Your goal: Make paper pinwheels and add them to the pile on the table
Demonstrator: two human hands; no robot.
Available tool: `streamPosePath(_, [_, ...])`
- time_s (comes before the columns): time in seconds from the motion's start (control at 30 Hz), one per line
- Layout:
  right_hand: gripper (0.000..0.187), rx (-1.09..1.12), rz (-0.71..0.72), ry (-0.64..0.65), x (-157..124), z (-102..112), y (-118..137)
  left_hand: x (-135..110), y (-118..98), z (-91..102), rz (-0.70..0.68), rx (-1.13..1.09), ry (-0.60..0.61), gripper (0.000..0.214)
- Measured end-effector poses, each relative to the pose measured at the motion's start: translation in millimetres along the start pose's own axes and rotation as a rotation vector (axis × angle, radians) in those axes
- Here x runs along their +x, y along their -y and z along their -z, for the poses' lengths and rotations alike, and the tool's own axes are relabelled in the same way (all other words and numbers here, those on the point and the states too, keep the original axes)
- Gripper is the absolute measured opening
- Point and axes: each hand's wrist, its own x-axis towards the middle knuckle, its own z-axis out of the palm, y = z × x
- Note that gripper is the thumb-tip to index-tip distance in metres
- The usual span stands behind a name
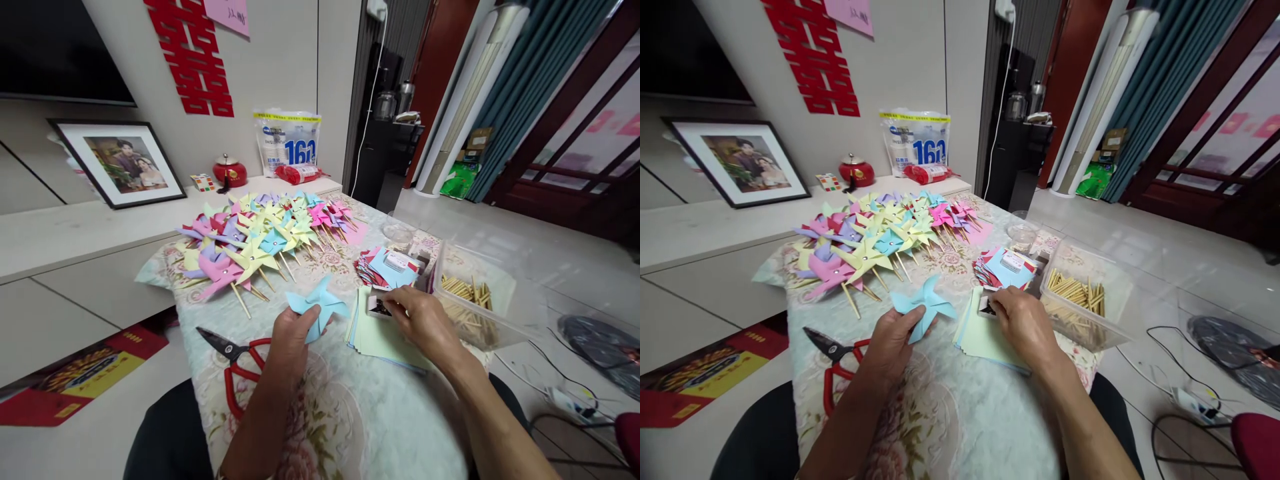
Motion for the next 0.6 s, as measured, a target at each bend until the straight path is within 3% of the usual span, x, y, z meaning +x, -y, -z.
streamPosePath(0.1, [0.024, -0.308, -0.058, 0.149, 7, -7, 6, -2, -2, -1.3, -0.011, -0.024, 0.003, 0.029])
streamPosePath(0.2, [0.024, -0.442, -0.100, 0.250, 15, -12, 13, -5, -6, -3.1, -0.038, -0.030, 0.020, 0.027])
streamPosePath(0.33, [0.024, -0.468, -0.155, 0.333, 25, -13, 19, -7, -9, -4.0, -0.051, -0.058, 0.001, 0.028])
streamPosePath(0.6, [0.025, -0.432, -0.157, 0.320, 35, -19, 16, -3, -3, -1.8, -0.015, -0.065, -0.007, 0.030])
